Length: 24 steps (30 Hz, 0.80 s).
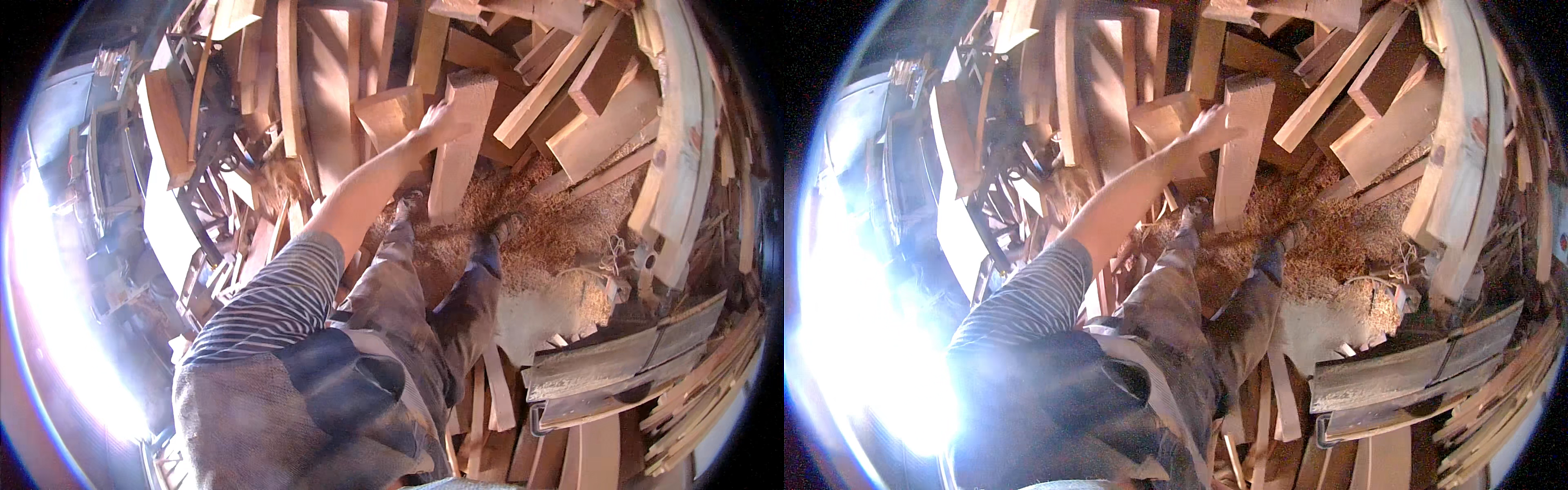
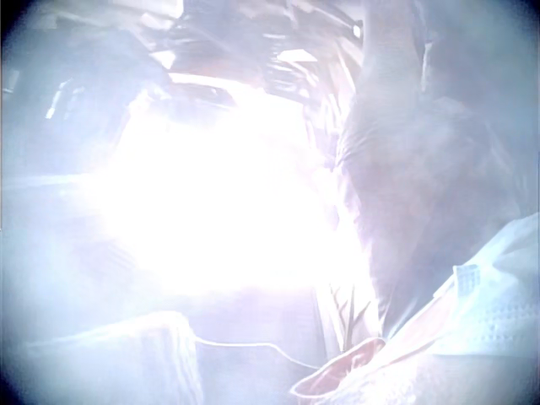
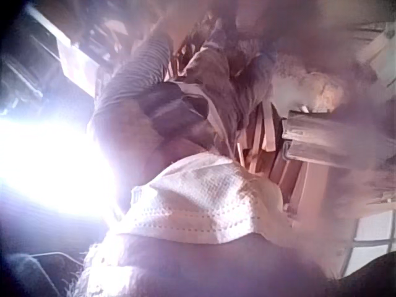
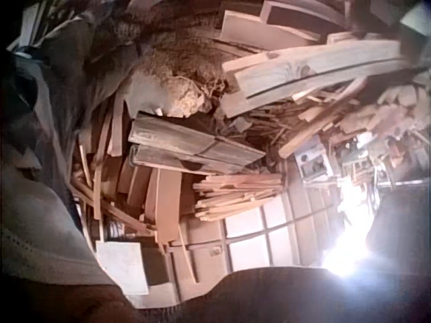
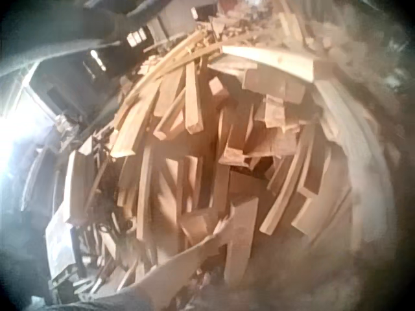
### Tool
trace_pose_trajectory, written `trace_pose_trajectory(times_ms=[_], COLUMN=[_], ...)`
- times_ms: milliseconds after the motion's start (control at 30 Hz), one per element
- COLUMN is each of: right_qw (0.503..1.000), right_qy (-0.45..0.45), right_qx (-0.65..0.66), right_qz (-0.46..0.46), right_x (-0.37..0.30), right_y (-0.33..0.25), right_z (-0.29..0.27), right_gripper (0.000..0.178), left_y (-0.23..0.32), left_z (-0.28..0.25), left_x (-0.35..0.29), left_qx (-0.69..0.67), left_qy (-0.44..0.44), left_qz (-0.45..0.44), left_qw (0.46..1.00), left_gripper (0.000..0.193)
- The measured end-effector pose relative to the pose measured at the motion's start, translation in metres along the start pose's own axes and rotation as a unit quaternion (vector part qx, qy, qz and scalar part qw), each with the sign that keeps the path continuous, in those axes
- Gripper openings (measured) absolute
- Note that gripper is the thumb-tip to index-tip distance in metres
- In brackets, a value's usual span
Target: The person takes a piece of wood from a pile, places it on a table saw, and pushes it through the blade to cut it. After the cut, the person picks up the wood, examines it, and uses a measuring tape to measure the length of the cut piece.
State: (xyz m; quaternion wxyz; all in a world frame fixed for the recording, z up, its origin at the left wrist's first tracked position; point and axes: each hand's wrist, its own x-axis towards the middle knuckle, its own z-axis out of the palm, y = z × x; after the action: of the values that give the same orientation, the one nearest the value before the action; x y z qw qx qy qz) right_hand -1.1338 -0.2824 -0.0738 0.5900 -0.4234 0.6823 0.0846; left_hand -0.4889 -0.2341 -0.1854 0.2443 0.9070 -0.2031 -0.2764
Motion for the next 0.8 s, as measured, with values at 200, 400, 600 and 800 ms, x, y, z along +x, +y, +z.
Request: trace_pose_trajectory(times_ms=[200,400,600,800], right_qw=[0.998,0.985,0.972,0.947], right_qy=[0.018,0.046,0.091,0.068], right_qx=[-0.056,-0.144,-0.181,-0.286], right_qz=[0.039,0.077,0.122,0.131], right_x=[0.024,0.05,0.031,-0.003], right_y=[-0.027,-0.031,0.009,0.092], right_z=[-0.041,-0.094,-0.108,-0.101], right_gripper=[0.04,0.042,0.043,0.045], left_y=[0.033,-0.013,-0.01,0.008], left_z=[0.034,0.049,0.044,0.024], left_x=[0.11,0.185,0.199,0.146], left_qx=[0.126,0.125,0.125,0.127], left_qy=[0.031,-0.041,-0.092,-0.085], left_qz=[0.004,-0.01,0.037,0.076], left_qw=[0.992,0.991,0.987,0.985], left_gripper=[0.093,0.112,0.113,0.113])
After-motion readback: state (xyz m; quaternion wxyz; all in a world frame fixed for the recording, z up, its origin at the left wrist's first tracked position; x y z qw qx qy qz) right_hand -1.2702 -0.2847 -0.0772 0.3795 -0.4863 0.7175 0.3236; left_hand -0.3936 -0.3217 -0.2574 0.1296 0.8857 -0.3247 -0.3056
